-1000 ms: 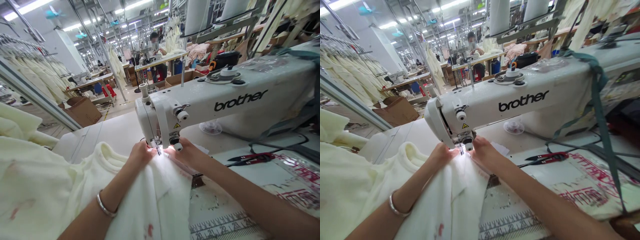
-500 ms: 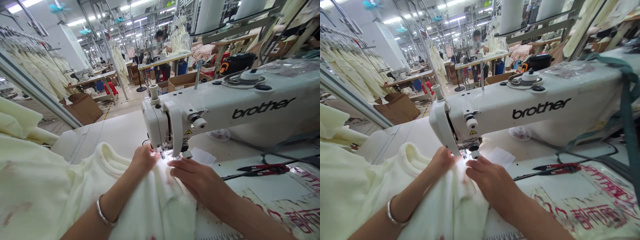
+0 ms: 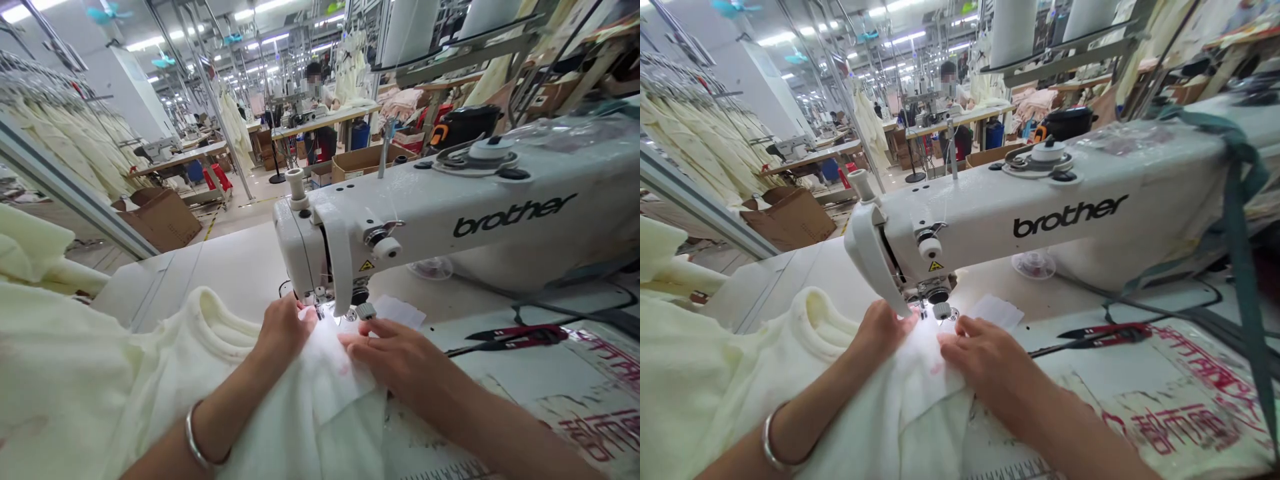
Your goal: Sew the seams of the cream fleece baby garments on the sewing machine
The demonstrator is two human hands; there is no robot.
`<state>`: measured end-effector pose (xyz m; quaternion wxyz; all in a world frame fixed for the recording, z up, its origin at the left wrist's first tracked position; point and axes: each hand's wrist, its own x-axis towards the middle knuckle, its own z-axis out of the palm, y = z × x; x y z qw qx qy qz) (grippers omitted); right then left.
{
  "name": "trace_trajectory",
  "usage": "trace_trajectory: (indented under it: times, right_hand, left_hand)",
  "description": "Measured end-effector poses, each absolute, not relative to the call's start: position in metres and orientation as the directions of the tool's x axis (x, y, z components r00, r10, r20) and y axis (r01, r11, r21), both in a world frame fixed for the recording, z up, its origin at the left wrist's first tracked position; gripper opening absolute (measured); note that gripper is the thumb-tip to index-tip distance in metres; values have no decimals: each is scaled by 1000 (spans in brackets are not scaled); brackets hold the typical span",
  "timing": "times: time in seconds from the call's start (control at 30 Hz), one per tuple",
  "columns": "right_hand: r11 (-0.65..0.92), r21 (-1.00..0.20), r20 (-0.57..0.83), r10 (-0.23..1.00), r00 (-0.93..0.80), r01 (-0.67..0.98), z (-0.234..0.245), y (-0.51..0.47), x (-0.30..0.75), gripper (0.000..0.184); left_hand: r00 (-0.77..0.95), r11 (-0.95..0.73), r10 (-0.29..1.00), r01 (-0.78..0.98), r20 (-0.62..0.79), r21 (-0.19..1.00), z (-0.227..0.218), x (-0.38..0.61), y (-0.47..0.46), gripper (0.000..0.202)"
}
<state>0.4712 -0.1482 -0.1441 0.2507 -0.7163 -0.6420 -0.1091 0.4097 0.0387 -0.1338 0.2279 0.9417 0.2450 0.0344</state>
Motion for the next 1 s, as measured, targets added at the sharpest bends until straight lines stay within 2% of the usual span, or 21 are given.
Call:
trace_trajectory:
  times: [0.13,0.2,0.3,0.4,0.53,0.67,0.77,0.87,1.0]
  right_hand:
    - [-186,-185,615,744,261,965,-156,-135,434,35]
    - [-263,-173,663,681,309,949,-160,-129,424,34]
    - [-297,-180,699,632,334,938,-162,-122,423,32]
    - [-303,-176,628,698,344,937,-160,-118,427,28]
    - [-316,-100,516,794,321,944,-158,-111,430,25]
    - [-315,-27,469,834,290,949,-159,-106,429,20]
    - [-311,-37,419,858,297,950,-159,-106,428,20]
    - [-308,-42,419,858,296,951,-160,-108,423,18]
    - [-330,0,471,833,291,944,-172,-109,413,33]
  left_hand:
    - [928,-814,367,353,-63,462,-133,416,52,11]
    - [935,-823,348,341,-73,454,-131,418,55,11]
    - [933,-830,349,350,-85,435,-127,420,57,12]
    - [929,-834,358,362,-91,417,-127,424,61,10]
    - [933,-836,350,353,-86,419,-128,432,72,9]
    - [945,-835,324,309,-46,456,-130,434,81,17]
    - [946,-833,323,296,-24,468,-132,432,83,16]
    - [946,-835,324,291,-10,468,-133,428,82,13]
    - [944,-839,331,296,-3,456,-131,425,79,12]
